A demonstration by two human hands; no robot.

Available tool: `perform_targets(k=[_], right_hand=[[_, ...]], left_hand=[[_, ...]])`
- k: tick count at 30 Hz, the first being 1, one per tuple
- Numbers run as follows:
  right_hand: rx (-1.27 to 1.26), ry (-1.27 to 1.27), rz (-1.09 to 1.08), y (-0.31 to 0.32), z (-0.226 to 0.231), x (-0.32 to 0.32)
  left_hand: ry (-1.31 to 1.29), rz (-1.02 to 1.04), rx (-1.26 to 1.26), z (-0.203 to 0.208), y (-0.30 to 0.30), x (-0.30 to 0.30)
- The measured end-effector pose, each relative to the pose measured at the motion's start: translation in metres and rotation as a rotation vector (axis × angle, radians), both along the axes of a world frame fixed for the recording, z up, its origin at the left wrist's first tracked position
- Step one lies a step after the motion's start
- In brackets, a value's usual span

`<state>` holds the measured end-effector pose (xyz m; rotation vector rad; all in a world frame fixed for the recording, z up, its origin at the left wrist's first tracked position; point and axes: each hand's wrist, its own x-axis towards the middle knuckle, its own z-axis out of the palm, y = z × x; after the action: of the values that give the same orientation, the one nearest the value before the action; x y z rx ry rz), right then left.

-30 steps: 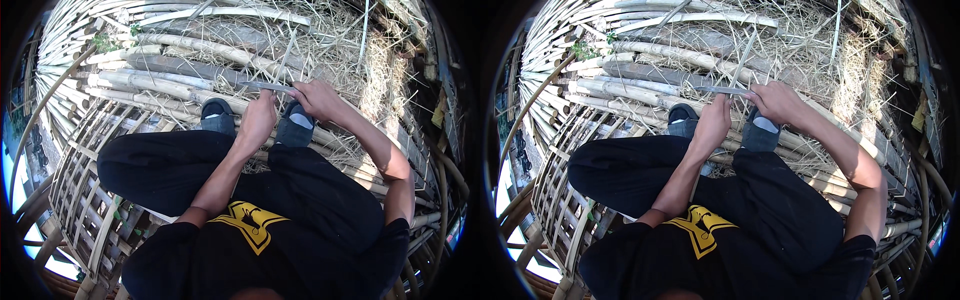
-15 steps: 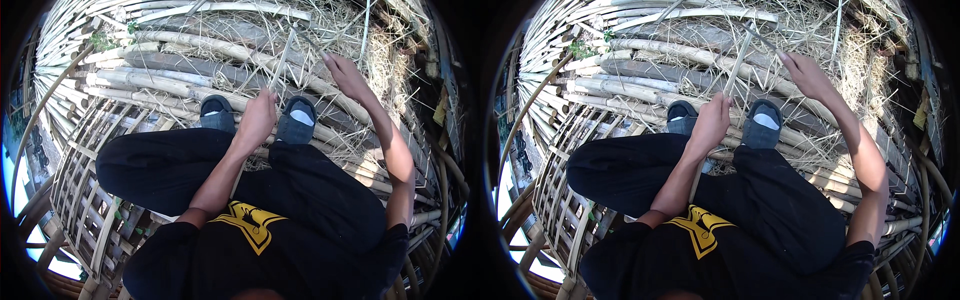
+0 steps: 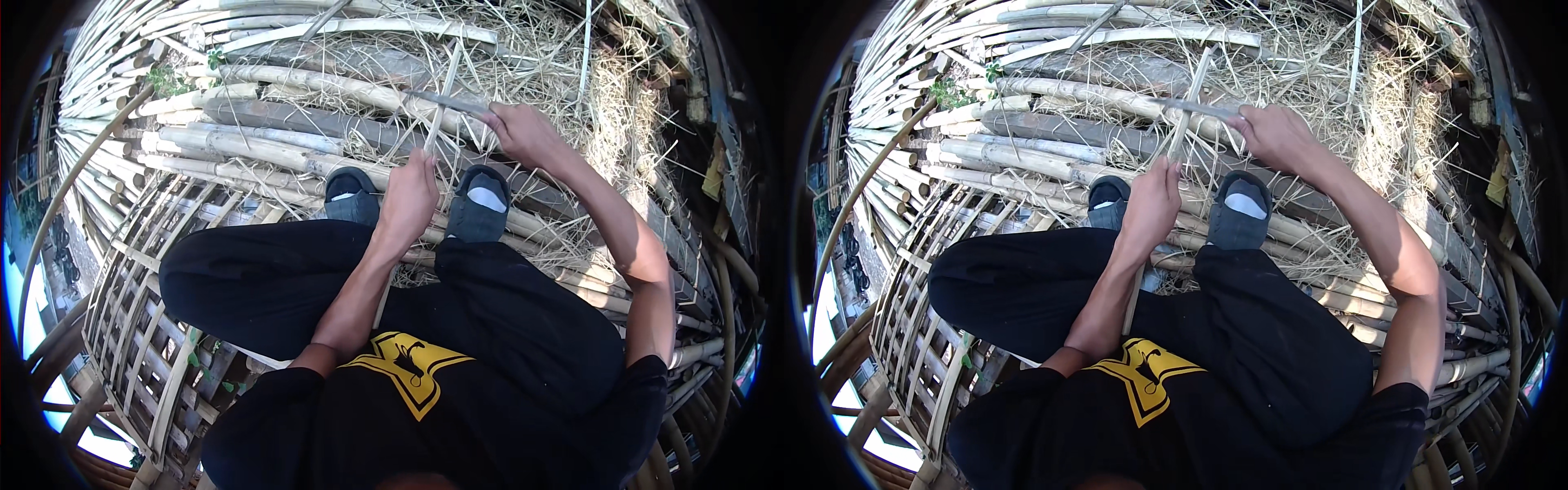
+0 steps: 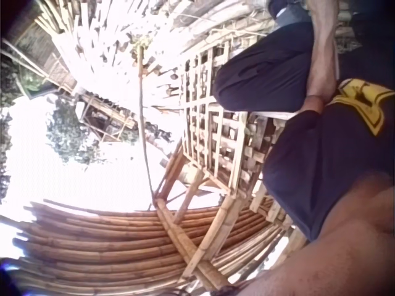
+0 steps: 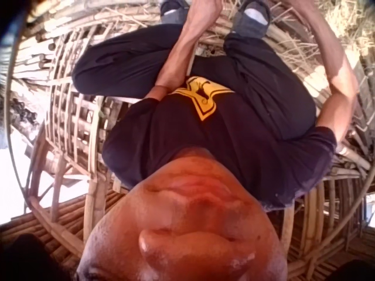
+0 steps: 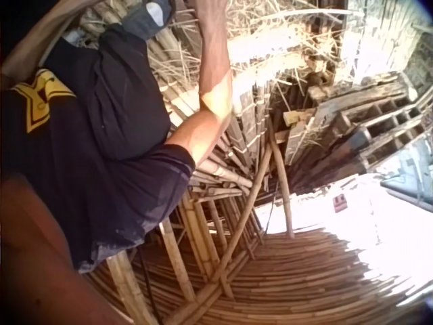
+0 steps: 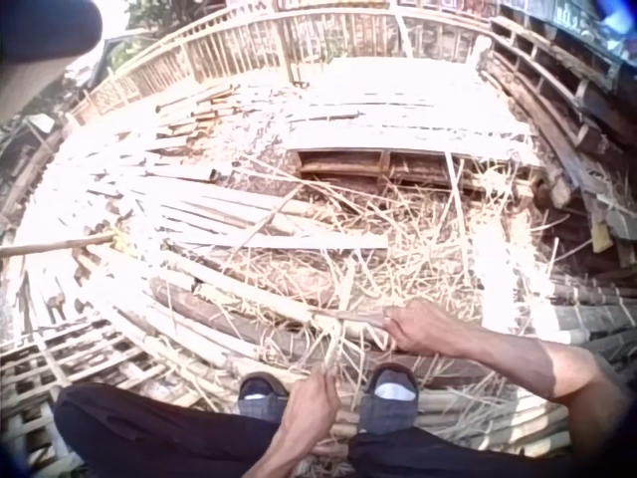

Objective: The person scrapes a thin strip of wood with a knife by hand while sitting on a bamboo slat floor.

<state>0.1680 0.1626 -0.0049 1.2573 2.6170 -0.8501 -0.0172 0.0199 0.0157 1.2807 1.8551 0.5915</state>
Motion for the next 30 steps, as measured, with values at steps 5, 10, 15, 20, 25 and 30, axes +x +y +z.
perform_targets(k=[5, 10, 15, 20, 25, 30], right_hand=[[0.34, -0.246, -0.416, 0.13, 0.009, 0.162], [0.164, 0.222, -0.552, 0.096, 0.004, 0.112], [-0.276, 0.181, -0.056, -0.013, 0.034, -0.002], [-0.212, 0.137, 0.047, -0.044, 0.024, -0.014], [0.001, 0.026, 0.098, -0.021, 0.013, 0.005], [0.17, 0.035, 0.142, 0.01, -0.013, 0.013]], left_hand=[[-0.061, -0.045, -0.034, 0.014, -0.013, 0.004], [-0.024, -0.036, -0.006, 0.006, -0.01, 0.003], [0.105, -0.065, -0.016, 0.006, -0.004, 0.006], [0.202, -0.099, -0.04, 0.002, -0.008, 0.008], [0.223, -0.102, -0.025, -0.005, -0.009, 0.008], [0.217, -0.097, 0.001, -0.008, -0.005, 0.006]])
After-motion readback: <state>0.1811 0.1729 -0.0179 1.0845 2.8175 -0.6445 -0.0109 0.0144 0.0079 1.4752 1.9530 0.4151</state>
